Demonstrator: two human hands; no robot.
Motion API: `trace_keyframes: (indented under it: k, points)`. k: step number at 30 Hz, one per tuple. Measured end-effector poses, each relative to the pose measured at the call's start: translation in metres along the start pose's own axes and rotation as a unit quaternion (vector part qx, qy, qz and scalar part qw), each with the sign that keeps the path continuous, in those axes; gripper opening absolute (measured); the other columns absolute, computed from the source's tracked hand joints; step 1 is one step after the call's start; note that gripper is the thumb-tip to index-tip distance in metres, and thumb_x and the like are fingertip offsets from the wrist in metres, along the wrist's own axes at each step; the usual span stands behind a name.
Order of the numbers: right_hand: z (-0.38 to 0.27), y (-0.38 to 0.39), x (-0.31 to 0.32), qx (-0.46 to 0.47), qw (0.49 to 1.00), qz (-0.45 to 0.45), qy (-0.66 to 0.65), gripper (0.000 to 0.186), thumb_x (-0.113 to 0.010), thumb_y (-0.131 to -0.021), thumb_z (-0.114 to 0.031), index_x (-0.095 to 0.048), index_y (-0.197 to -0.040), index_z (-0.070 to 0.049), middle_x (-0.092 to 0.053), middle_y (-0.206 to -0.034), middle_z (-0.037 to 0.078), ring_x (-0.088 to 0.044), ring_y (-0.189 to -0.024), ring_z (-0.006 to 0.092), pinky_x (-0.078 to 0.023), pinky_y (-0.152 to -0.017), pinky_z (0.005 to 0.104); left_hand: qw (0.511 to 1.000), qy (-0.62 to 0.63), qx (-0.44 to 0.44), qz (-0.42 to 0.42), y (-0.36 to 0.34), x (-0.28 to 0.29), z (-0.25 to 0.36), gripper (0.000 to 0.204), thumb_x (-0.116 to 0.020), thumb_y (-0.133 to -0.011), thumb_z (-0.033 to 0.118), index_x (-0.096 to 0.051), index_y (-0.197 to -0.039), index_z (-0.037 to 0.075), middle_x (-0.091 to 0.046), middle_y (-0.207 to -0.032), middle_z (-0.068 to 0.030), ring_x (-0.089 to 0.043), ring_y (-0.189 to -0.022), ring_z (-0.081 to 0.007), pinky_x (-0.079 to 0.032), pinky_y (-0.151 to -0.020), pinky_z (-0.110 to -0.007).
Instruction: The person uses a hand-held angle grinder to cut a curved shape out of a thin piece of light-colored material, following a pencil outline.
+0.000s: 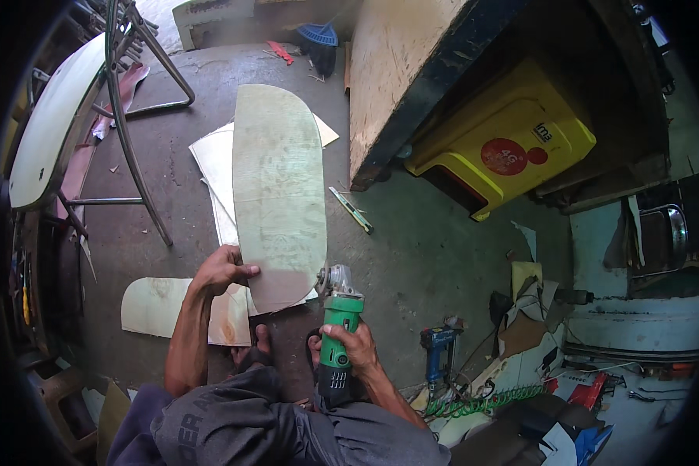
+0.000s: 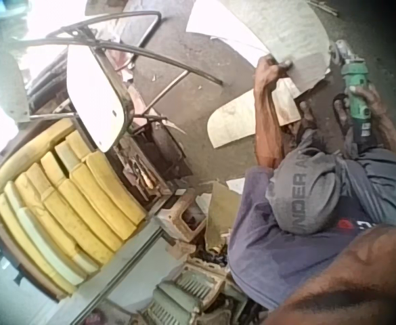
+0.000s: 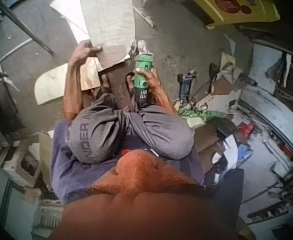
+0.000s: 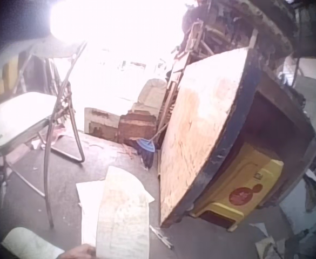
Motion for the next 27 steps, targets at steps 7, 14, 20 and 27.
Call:
trace_keyframes:
  k: [7, 14, 20, 27]
  points:
    - [0.002, -0.003, 0.0, 0.0, 0.999, -0.003, -0.043, 0.034, -0.073, -0.081, -0.021, -0.054, -0.099, 0.001, -0.066, -0.078, 0.017, -0.068, -0.061, 0.0258, -0.06, -0.055, 0.0382, 1.0, -0.008, -0.003, -0.005, -0.001, 0.001, -0.001, 0.034, -0.076, -0.085, 0.006, -0.065, -0.112, -0.011, -0.072, -0.099, -0.0164, -0.072, -0.086, -0.024, -0.06, -0.077, -0.038]
    - [0.0, -0.001, -0.002, -0.004, 1.0, -0.013, -0.013, 0.045, -0.073, -0.081, -0.031, -0.061, -0.103, 0.006, -0.069, -0.082, 0.015, -0.071, -0.072, 0.0225, -0.06, -0.066, 0.0345, 1.0, -0.001, -0.004, -0.008, -0.002, 0.002, -0.004, 0.034, -0.075, -0.085, 0.005, -0.065, -0.114, -0.012, -0.072, -0.1, -0.017, -0.071, -0.087, -0.024, -0.06, -0.077, -0.038]
    - [0.001, -0.001, -0.001, -0.003, 1.0, -0.005, -0.015, 0.045, -0.073, -0.081, -0.031, -0.061, -0.103, 0.006, -0.069, -0.082, 0.015, -0.071, -0.071, 0.0228, -0.06, -0.065, 0.0347, 1.0, -0.02, 0.0, -0.014, 0.001, 0.0, -0.002, 0.034, -0.074, -0.086, 0.004, -0.065, -0.115, -0.011, -0.072, -0.102, -0.0161, -0.071, -0.089, -0.0234, -0.059, -0.08, -0.038]
    - [0.002, -0.004, 0.003, -0.003, 1.0, -0.001, -0.003, 0.042, -0.072, -0.081, -0.03, -0.061, -0.103, 0.004, -0.069, -0.083, 0.015, -0.071, -0.072, 0.0228, -0.06, -0.065, 0.0351, 0.999, 0.004, 0.016, 0.034, 0.008, -0.003, -0.007, 0.033, -0.073, -0.087, 0.004, -0.066, -0.116, -0.009, -0.072, -0.103, -0.015, -0.071, -0.092, -0.0229, -0.059, -0.081, -0.038]
Point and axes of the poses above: each hand's wrist, its own y-axis away from the middle knuckle, its own x-axis out of the back of the hand, z = x × y, the point moved 8 cm from there along -y, towards the middle knuckle
